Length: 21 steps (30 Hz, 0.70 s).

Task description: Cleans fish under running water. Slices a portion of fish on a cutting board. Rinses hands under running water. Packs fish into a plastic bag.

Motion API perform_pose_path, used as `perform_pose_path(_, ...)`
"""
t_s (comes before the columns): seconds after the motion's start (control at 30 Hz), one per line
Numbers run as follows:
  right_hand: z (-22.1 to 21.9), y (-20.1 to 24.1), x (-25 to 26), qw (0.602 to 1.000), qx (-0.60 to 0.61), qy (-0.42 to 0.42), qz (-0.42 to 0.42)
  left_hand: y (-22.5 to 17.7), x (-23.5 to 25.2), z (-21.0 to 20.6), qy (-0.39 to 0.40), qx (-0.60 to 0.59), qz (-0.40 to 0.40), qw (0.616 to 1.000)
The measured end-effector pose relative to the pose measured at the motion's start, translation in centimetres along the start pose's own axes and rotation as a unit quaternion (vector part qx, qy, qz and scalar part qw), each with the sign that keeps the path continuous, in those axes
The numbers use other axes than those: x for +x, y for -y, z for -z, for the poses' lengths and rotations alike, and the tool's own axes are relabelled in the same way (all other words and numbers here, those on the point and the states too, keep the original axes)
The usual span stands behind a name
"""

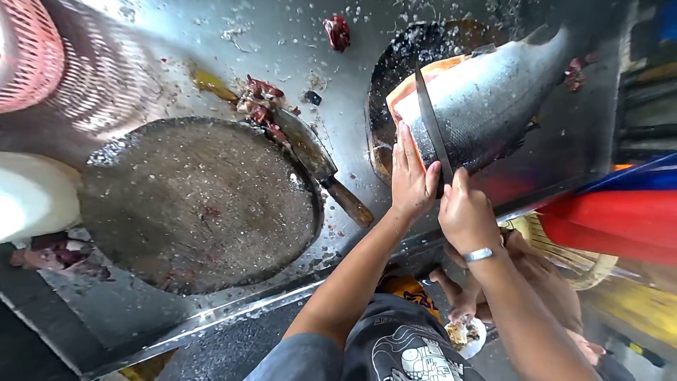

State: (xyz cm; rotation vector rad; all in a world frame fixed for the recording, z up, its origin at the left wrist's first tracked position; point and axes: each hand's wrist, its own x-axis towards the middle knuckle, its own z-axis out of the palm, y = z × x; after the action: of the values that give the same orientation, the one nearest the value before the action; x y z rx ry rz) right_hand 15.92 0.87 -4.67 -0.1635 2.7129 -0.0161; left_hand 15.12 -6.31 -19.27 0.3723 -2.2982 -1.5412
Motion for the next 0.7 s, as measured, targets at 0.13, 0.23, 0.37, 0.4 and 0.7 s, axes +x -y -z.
perform_pose_path(0.13, -0.8, -0.2, 0.9, 0.999, 0.007, -0.029, 0.024, 0.0, -0.1, -0.2, -0.008, 0.024, -0.007, 1.0)
perform_pose_path(0.23, -2.3, -1.4, 0.5, 0.997, 0.017, -0.063, 0.04, 0.2, -0.3, -0.5, -0.022, 0.042, -0.024, 0.999)
perform_pose_path(0.37, -4.8, -3.1, -0.3, 0.994, 0.028, -0.095, 0.048, 0.2, -0.3, -0.6, -0.037, 0.059, -0.043, 0.997)
perform_pose_path(0.4, -5.6, -3.7, -0.5, 0.993, 0.032, -0.105, 0.053, 0.3, -0.4, -0.7, -0.039, 0.059, -0.047, 0.996)
perform_pose_path(0.7, -11.9, -9.5, -4.4, 0.997, 0.026, -0.059, 0.038, 0.4, -0.4, -0.6, -0.043, 0.062, -0.071, 0.995)
